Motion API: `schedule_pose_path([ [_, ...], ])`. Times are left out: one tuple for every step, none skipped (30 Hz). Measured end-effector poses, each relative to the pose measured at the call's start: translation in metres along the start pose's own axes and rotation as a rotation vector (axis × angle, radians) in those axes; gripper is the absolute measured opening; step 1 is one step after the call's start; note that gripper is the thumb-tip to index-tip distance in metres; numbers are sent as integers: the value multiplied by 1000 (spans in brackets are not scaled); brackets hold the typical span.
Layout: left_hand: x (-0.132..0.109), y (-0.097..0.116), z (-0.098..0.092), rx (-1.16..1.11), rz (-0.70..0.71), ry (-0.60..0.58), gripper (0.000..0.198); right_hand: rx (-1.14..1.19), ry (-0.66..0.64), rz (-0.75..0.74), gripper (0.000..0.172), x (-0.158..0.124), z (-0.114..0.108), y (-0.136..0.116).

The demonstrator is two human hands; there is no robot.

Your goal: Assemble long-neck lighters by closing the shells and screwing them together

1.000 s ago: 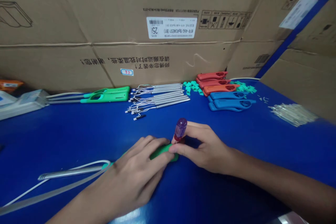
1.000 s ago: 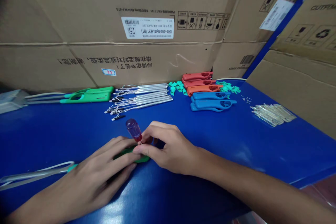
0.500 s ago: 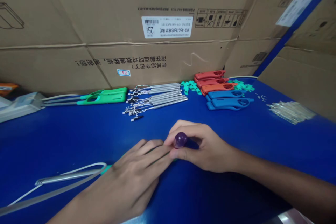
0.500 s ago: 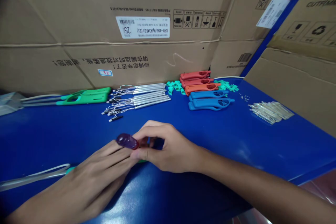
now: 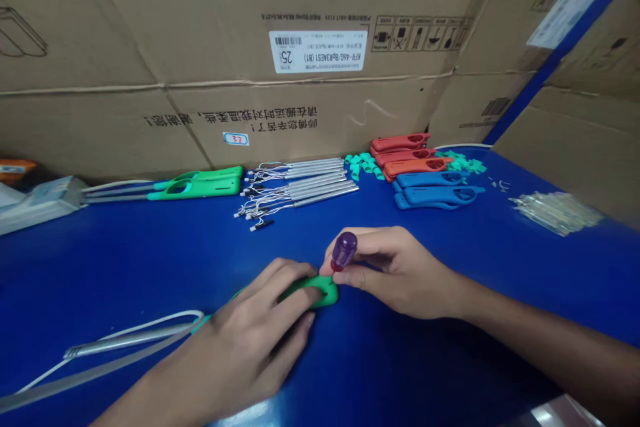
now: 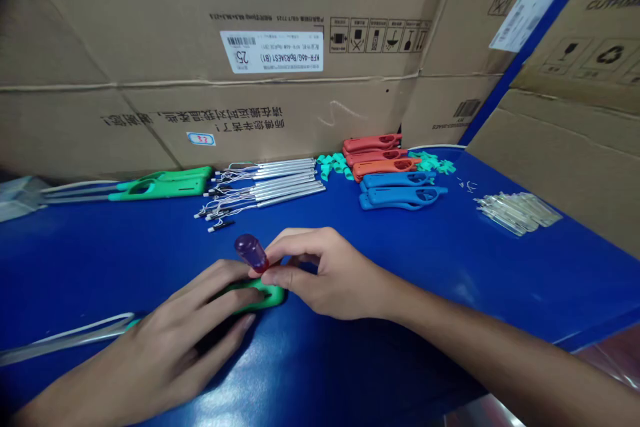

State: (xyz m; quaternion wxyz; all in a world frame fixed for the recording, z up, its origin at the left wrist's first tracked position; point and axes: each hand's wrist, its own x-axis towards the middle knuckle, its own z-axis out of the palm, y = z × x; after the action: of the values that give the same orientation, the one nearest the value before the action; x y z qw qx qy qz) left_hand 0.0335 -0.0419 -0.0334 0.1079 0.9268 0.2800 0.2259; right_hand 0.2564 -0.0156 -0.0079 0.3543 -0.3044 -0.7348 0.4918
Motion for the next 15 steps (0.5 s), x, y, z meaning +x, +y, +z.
schedule_pose_path([
  [1,0,0,-18,-7,2,28,-18,4,-9,6,0,0,0],
  [1,0,0,-29,-9,0,27,-33,7,-19,6,0,0,0],
  [1,0,1,-35,-12,-4,26,-47,12,-27,6,0,1,0],
  [1,-1,1,-40,-13,-6,27,-58,17,-33,6,0,1,1],
  [1,-1,1,-43,-13,-7,27,-66,20,-36,5,0,1,1],
  [1,-2,1,-46,-11,-7,28,-71,21,-36,4,0,1,1],
  [1,-2,2,-46,-9,-5,30,-72,23,-36,4,0,1,2],
  [1,-3,2,-45,-7,-2,31,-71,25,-36,3,0,1,2],
  [1,-3,2,-45,-7,-1,31,-68,27,-37,2,0,1,3],
  [1,-3,2,-46,-6,-1,31,-65,29,-37,2,0,1,3],
  [1,-3,2,-47,-6,-2,31,-64,30,-35,3,0,1,3],
  [1,-3,2,-50,-7,-4,31,-60,30,-31,3,0,1,3],
  [1,-3,2,-52,-9,-8,30,-55,29,-24,2,0,1,4],
  [0,-3,1,-53,-11,-14,30,-45,29,-17,3,0,1,4],
  [0,-3,1,-53,-14,-19,30,-31,31,-11,3,1,1,5],
])
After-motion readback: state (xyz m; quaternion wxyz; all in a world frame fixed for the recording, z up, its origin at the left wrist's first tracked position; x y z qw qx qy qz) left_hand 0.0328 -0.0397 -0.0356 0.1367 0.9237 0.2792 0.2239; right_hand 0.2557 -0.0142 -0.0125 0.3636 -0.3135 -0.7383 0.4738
